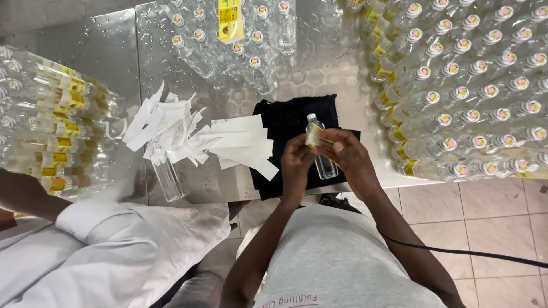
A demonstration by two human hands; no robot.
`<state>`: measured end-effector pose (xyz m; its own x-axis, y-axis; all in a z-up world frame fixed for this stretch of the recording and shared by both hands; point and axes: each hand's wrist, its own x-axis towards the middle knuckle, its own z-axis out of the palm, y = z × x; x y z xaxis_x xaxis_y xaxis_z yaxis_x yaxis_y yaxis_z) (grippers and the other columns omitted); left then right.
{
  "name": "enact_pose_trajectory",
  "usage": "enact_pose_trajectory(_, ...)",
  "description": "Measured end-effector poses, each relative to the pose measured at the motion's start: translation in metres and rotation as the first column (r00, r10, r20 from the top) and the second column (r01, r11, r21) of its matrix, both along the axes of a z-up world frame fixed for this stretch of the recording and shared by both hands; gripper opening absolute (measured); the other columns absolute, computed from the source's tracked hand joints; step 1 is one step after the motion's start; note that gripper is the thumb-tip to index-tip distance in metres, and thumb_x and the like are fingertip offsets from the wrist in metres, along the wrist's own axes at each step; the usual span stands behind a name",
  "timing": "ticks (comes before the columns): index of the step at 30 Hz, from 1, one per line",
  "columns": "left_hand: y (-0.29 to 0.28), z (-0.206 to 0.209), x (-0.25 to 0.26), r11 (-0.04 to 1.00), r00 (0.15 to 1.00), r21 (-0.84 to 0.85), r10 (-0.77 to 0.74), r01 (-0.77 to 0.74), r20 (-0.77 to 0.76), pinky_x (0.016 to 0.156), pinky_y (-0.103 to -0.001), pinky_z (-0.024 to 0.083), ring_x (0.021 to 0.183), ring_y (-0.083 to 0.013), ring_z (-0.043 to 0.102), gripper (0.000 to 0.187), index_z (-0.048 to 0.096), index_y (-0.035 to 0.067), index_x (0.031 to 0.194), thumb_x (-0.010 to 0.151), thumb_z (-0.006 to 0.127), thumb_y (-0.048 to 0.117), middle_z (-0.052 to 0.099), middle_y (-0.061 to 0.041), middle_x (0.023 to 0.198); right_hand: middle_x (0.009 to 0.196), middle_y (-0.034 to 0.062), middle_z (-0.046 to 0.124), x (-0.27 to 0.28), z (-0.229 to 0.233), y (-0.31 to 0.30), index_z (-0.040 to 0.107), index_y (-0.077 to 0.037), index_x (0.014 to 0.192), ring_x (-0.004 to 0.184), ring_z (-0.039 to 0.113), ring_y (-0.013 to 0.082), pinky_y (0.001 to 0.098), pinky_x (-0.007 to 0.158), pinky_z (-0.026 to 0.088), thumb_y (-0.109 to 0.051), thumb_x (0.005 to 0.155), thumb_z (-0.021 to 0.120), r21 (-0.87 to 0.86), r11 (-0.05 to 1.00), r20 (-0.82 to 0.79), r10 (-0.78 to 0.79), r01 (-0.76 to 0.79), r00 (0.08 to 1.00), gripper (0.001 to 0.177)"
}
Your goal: Manually applying adhesive labels to plastic water bottles on a production line table.
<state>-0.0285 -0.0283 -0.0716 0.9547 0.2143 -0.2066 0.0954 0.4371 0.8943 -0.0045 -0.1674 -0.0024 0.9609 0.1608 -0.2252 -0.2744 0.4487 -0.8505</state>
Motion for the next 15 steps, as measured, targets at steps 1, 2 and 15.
enact_pose_trajectory(1,0.002,0.002,0.002,1.000,1.000,0.003,-0.003,0.004,-0.008,0.103,-0.035,0.060,0.113,-0.0130,0.066,0.052,0.064,0.007,0.142,0.096,0.085,0.018,0.063,-0.003,0.127,0.139,0.0207,0.069,-0.006,-0.005,-0.005,0.060,0.000,0.141,0.128,0.073,0.0361,0.0556,0.117,0.056,-0.028,0.103,0.072,0.003,1.000,-0.008,-0.003,0.004,1.000,0.049)
enact_pose_trajectory(2,0.003,0.003,0.004,0.995,0.997,-0.071,0.065,-0.069,-0.051,0.101,-0.037,0.063,0.113,-0.0159,0.066,0.046,0.062,0.007,0.140,0.099,0.082,0.015,0.062,-0.006,0.128,0.137,0.0247,0.070,-0.011,-0.010,-0.011,0.063,0.004,0.139,0.125,0.073,0.0388,0.0572,0.112,0.058,-0.028,0.104,0.070,-0.070,0.997,-0.009,0.041,-0.041,0.999,0.048)
enact_pose_trajectory(15,-0.008,-0.043,-0.014,0.907,0.957,-0.385,0.057,-0.168,-0.284,0.114,-0.066,0.058,0.132,-0.0396,0.066,0.044,0.049,0.002,0.141,0.109,0.073,0.020,0.060,-0.017,0.140,0.113,0.0163,0.071,-0.028,-0.111,-0.030,0.063,0.004,0.136,0.097,0.076,0.0247,0.0333,0.076,0.065,-0.026,0.107,0.076,-0.159,0.981,-0.228,-0.142,0.107,0.963,0.043)
